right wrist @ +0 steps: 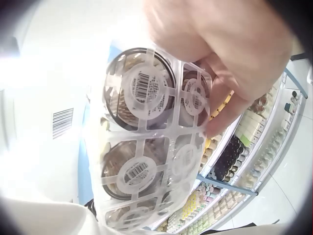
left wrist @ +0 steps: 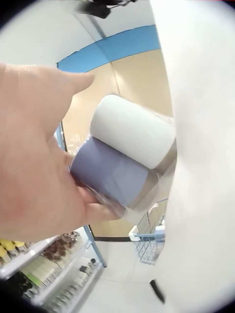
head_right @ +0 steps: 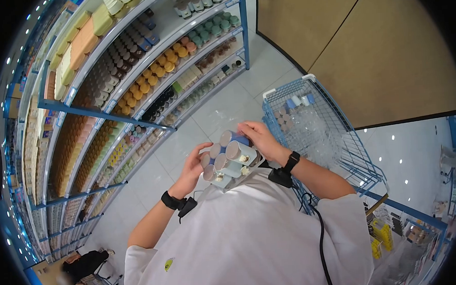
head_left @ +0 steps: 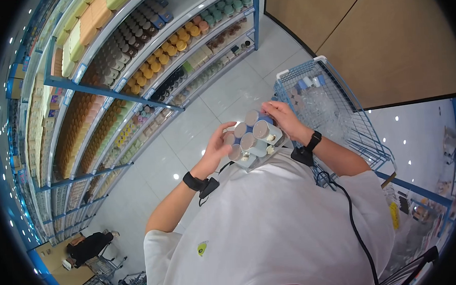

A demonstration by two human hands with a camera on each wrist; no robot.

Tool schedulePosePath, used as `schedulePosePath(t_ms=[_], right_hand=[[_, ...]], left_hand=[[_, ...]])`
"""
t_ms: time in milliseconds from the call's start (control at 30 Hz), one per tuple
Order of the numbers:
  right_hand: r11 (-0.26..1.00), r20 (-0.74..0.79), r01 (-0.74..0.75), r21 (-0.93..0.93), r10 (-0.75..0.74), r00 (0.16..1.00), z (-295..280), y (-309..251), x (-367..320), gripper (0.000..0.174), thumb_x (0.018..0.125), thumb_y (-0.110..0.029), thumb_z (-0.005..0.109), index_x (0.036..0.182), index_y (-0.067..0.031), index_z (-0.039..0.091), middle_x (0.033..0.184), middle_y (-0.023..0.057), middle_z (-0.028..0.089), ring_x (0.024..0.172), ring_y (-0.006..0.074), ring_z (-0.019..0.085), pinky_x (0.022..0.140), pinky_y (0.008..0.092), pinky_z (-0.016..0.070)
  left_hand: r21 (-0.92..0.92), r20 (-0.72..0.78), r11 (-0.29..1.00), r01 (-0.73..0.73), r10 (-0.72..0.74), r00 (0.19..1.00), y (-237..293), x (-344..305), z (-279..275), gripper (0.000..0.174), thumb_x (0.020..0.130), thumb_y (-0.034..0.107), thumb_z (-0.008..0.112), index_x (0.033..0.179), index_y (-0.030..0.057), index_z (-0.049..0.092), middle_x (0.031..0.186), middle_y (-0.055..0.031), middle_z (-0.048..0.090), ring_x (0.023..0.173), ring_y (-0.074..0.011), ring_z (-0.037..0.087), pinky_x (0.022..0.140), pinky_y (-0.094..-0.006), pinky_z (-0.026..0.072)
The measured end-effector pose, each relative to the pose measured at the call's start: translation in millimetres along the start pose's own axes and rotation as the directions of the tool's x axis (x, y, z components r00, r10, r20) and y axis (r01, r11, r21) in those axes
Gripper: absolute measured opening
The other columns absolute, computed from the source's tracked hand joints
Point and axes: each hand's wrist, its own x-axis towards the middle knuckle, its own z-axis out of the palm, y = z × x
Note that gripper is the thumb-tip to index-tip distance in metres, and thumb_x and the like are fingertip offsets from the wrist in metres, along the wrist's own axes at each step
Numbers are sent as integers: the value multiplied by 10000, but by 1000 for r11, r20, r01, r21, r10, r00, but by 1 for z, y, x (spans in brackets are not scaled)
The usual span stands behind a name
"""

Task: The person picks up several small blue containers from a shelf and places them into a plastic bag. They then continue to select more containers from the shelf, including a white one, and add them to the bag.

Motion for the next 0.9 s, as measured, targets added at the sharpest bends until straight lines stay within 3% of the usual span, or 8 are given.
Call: schedulePosePath(t_ms=[33, 100, 200, 433, 500, 700, 833, 900], right_hand=[[1000, 2, -2, -3, 2, 1000, 0, 1, 0, 331, 1137, -354, 580, 1017, -68, 696, 915, -43, 603, 829, 43, 540, 718, 230, 460], [1000, -38, -12, 26, 13, 999, -1, 6, 1, 337, 1134, -362, 586, 1018, -68, 704, 867, -47, 601, 782, 42, 538, 698, 223, 454], [998, -86, -62, 18, 64, 994, 0, 16, 1, 336, 1134, -360, 585, 1013, -72, 706, 836, -52, 594, 754, 39, 532, 683, 225, 449], [984, -26, 16, -178, -21, 999, 14, -6, -22, 354, 1142, -329, 569, 1089, -23, 740, 842, -59, 630, 759, 47, 559, 656, 243, 443], [877, 54, 175, -448, -170, 984, 17, -7, -31, 417, 1148, -329, 538, 1043, 34, 714, 710, 30, 617, 631, 102, 546, 573, 305, 450], [756, 105, 270, -597, -260, 960, 17, -2, -46, 376, 1150, -259, 512, 994, 46, 667, 691, 171, 613, 580, 210, 572, 571, 361, 456], [762, 132, 306, -571, -282, 950, 10, -1, -43, 368, 1148, -249, 516, 964, 40, 648, 691, 168, 615, 589, 218, 591, 575, 372, 459], [747, 192, 337, -573, -278, 941, 2, 0, -40, 370, 1152, -243, 509, 957, 35, 656, 664, 136, 625, 577, 186, 597, 560, 351, 461]], left_hand=[[-3, -2, 1000, -2, 2, 1000, -2, 0, 2, 918, 926, 496, 824, 1610, 62, 392, 1385, -123, 611, 1280, -229, 589, 1105, -378, 449], [333, 47, 933, -136, 127, 991, -4, 0, 9, 1085, 799, 373, 954, 1661, 99, 354, 1500, -145, 520, 1406, -275, 528, 1180, -412, 420], [508, 39, 859, -68, 56, 998, -2, 5, 3, 1152, 748, 300, 991, 1680, 78, 350, 1644, -136, 390, 1509, -305, 421, 1248, -417, 337], [270, 179, 963, 16, -66, 982, 14, 10, -22, 1129, 753, 269, 977, 1679, 60, 365, 1672, -139, 393, 1538, -274, 405, 1274, -392, 308], [287, 327, 958, 16, -114, 938, 18, 9, -26, 1125, 764, 258, 967, 1684, 52, 352, 1676, -133, 409, 1525, -265, 426, 1274, -385, 311], [310, 408, 942, 128, -253, 877, 32, 19, -25, 1125, 794, 296, 945, 1703, 73, 322, 1651, -149, 460, 1497, -286, 467, 1254, -392, 345], [431, 405, 890, 149, -338, 850, 59, 28, -1, 1091, 831, 308, 922, 1716, 118, 313, 1592, -164, 518, 1478, -306, 490, 1230, -400, 370], [584, 410, 810, -47, -245, 879, 60, 29, 10, 1040, 859, 317, 909, 1714, 159, 338, 1439, -166, 597, 1349, -326, 563, 1157, -402, 420]])
